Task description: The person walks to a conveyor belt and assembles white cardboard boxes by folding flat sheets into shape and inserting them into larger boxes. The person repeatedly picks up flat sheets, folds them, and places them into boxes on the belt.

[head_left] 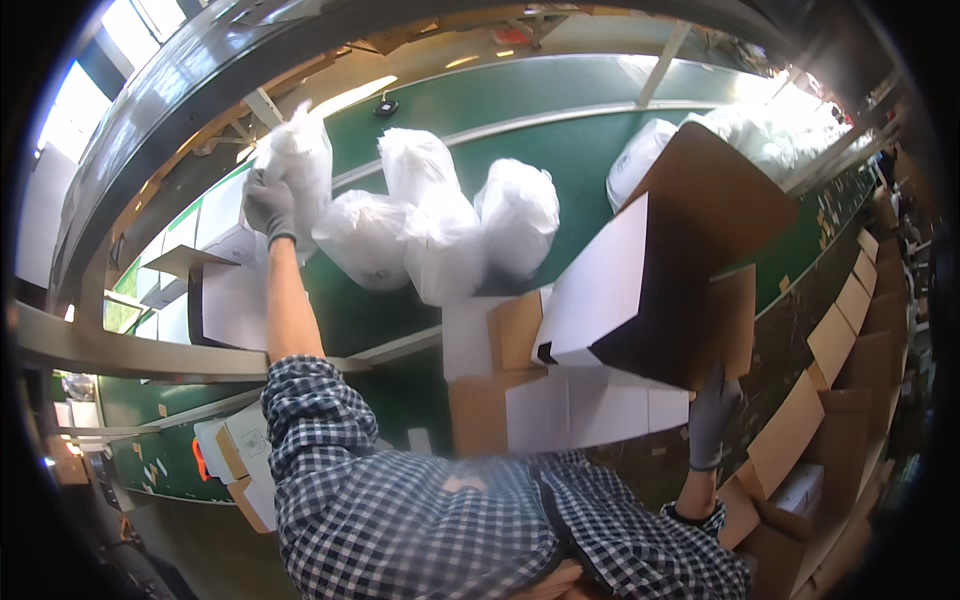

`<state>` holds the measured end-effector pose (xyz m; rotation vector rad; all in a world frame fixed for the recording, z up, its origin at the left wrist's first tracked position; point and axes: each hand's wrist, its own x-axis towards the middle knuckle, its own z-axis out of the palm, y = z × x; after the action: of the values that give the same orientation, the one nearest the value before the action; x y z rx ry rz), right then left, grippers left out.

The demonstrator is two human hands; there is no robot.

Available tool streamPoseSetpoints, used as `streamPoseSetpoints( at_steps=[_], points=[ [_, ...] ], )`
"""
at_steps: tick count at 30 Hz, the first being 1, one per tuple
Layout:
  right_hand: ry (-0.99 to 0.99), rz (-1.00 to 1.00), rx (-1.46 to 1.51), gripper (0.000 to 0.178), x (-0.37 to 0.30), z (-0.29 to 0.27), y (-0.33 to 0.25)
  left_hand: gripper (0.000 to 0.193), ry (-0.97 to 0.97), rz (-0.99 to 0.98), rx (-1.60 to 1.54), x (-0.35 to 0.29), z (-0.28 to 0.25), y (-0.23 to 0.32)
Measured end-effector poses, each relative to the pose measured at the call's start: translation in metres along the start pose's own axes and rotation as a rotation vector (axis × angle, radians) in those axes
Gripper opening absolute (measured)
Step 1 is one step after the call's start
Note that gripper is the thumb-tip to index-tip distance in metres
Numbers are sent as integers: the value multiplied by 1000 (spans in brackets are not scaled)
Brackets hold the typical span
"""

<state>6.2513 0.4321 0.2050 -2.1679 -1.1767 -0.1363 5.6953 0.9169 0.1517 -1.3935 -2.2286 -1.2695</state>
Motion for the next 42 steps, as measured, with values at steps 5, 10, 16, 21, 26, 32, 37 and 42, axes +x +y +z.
streamPoseSetpoints(
  at_steps=[5, 10, 16, 21, 26, 32, 37, 42],
  points=[
    [-56, 215, 147, 32, 3, -18, -3, 19, 29, 423, -180, -48, -137, 61],
    [42, -131, 41, 33, 7, -20, 8, 15, -99, 324, -824, -75, -266, 95],
    [-66, -91, 244, 24, 6, -17, 2, 17, -265, 353, -1235, -114, -319, 159],
    [-115, -368, 293, 20, 7, -3, 8, 20, -640, 722, -1214, -157, -313, 228],
    [-195, -222, 528, 19, 5, 10, 22, 24, -1118, 1117, -1030, -194, -269, 297],
    [-305, -98, 777, 22, -16, 5, 3, 39, -1143, 1292, -515, -228, -242, 288],
    [-282, -310, 729, 30, -20, -1, -31, 68, -620, 554, -940, -189, -259, 166],
    [-239, -651, 647, 54, -7, 12, -86, 86, -1042, 43, -1032, -228, -195, 148]
  ],
)
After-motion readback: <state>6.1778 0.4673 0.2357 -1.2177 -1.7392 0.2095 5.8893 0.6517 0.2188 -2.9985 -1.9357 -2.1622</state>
